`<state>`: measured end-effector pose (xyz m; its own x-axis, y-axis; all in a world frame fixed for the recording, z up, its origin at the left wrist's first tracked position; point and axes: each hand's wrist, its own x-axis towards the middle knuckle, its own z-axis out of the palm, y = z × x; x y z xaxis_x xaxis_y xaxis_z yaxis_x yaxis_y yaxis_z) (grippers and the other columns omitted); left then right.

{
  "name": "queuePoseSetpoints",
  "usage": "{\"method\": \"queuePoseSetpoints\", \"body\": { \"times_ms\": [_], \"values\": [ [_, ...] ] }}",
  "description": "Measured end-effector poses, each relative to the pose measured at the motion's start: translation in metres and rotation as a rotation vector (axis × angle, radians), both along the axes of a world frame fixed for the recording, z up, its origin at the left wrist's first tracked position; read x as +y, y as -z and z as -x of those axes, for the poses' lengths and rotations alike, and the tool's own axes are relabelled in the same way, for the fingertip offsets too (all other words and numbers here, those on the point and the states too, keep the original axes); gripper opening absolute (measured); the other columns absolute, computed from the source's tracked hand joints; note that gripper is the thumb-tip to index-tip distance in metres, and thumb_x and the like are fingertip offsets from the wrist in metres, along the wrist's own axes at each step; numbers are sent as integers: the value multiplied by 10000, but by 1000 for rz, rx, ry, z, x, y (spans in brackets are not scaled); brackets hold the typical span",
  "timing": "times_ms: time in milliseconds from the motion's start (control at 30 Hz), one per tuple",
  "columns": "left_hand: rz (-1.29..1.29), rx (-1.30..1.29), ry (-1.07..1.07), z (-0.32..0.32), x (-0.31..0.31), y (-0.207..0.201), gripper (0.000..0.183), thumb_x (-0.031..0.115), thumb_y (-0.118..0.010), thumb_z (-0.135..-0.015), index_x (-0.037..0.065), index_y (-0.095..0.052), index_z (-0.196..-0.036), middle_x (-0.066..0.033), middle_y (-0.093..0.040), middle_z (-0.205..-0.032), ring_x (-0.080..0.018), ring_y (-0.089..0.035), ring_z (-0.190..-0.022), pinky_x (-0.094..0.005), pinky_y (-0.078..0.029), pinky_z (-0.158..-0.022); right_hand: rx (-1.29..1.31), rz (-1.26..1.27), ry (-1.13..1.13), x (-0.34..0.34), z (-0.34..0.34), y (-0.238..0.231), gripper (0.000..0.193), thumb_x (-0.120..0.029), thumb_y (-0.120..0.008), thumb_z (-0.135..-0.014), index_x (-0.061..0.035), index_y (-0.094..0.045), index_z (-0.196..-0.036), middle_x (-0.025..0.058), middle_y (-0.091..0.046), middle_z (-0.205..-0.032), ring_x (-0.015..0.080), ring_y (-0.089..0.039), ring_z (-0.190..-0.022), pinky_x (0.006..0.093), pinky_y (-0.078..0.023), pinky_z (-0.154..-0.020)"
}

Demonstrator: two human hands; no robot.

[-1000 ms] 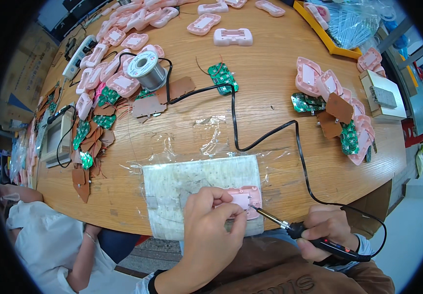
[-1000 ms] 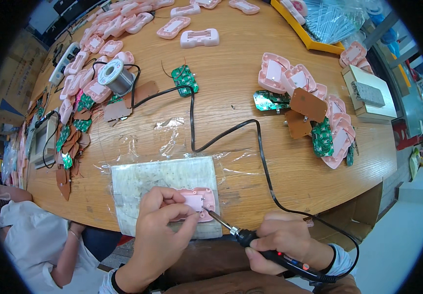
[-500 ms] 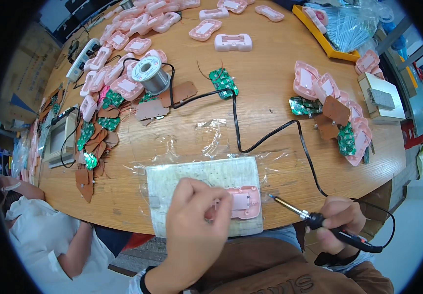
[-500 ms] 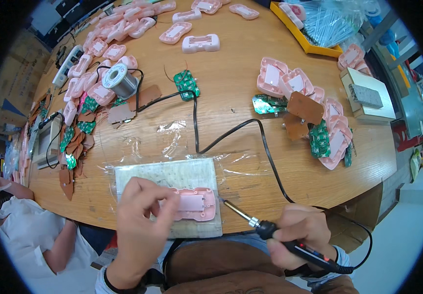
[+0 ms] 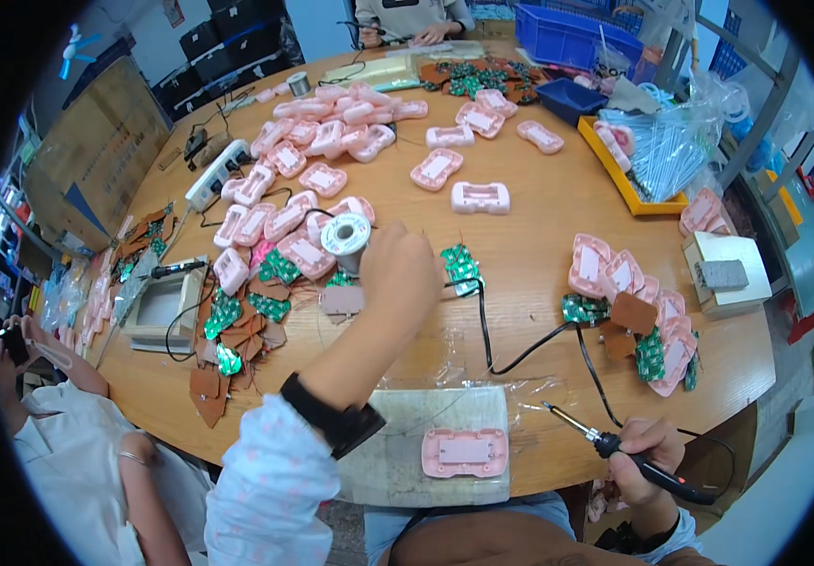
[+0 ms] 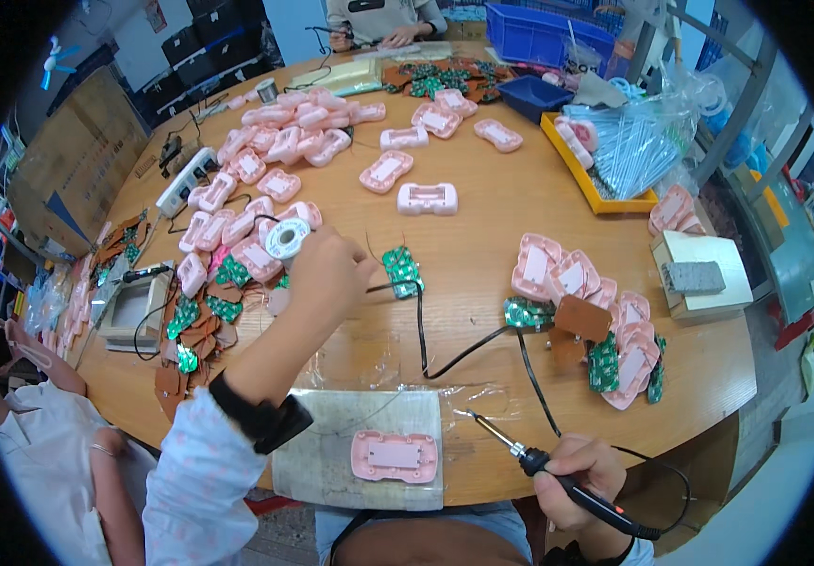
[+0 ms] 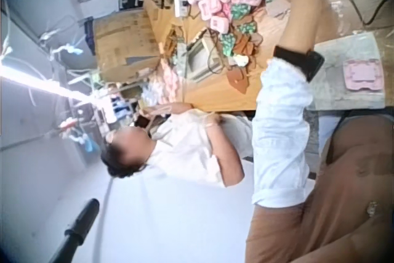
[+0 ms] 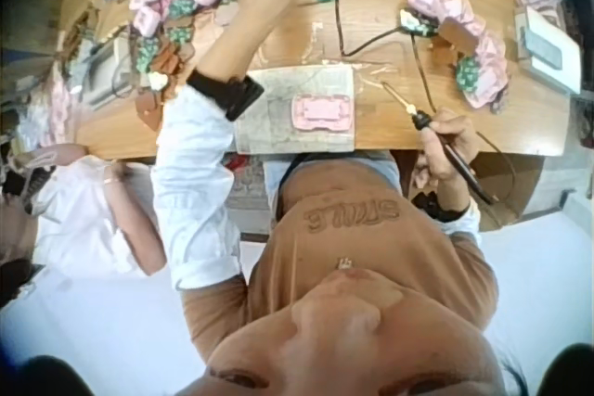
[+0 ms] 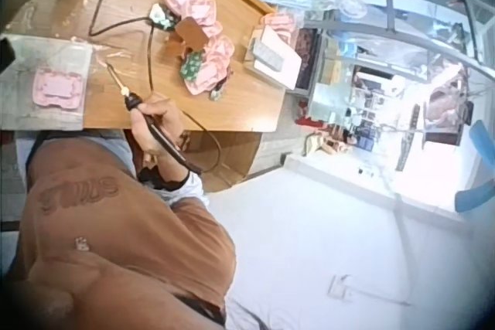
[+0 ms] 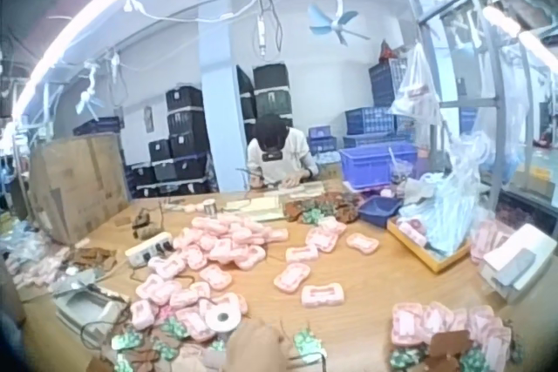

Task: The person uses a soldering iron to attach wires to pink plastic casings containing small circuit boards. They repeatedly heat contact points, apply solder, and place finished units aside on the table.

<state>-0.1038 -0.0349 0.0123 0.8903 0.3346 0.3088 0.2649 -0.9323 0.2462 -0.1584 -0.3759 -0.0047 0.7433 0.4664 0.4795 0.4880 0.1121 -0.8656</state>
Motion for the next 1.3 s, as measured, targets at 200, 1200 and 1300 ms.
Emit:
{"method": "queuePoseSetpoints", "body": {
  "times_ms": [200,1200,1300],
  "values": [
    [14,352,-313,-61,0,30,363,422,-681,-812,85,-740,-932,-146,-641,-1070,-304,-581,-1044,-420,-445,-850,53,6,38,4,2,-2,245,-9,-684,-752,-28,-488,-898,84,-533,-643,141,-479,-516,277,-367,-495],
    [1069,-207,269,20,-26,-50,158,133,-596,-925,-21,-590,-960,-41,-658,-751,-62,-579,-684,-215,-446,-609,263,-223,-31,18,-12,-31,344,-143,-735,-834,14,-567,-1090,158,-676,-941,139,-639,-758,257,-527,-658],
    [940,-157,312,73,-62,-65,123,106,-618,-904,-12,-605,-937,-84,-674,-748,-127,-629,-655,-260,-471,-591,154,-173,39,47,-20,-48,310,-51,-734,-826,9,-572,-1084,142,-686,-965,136,-658,-816,254,-550,-690]
  ]
}}
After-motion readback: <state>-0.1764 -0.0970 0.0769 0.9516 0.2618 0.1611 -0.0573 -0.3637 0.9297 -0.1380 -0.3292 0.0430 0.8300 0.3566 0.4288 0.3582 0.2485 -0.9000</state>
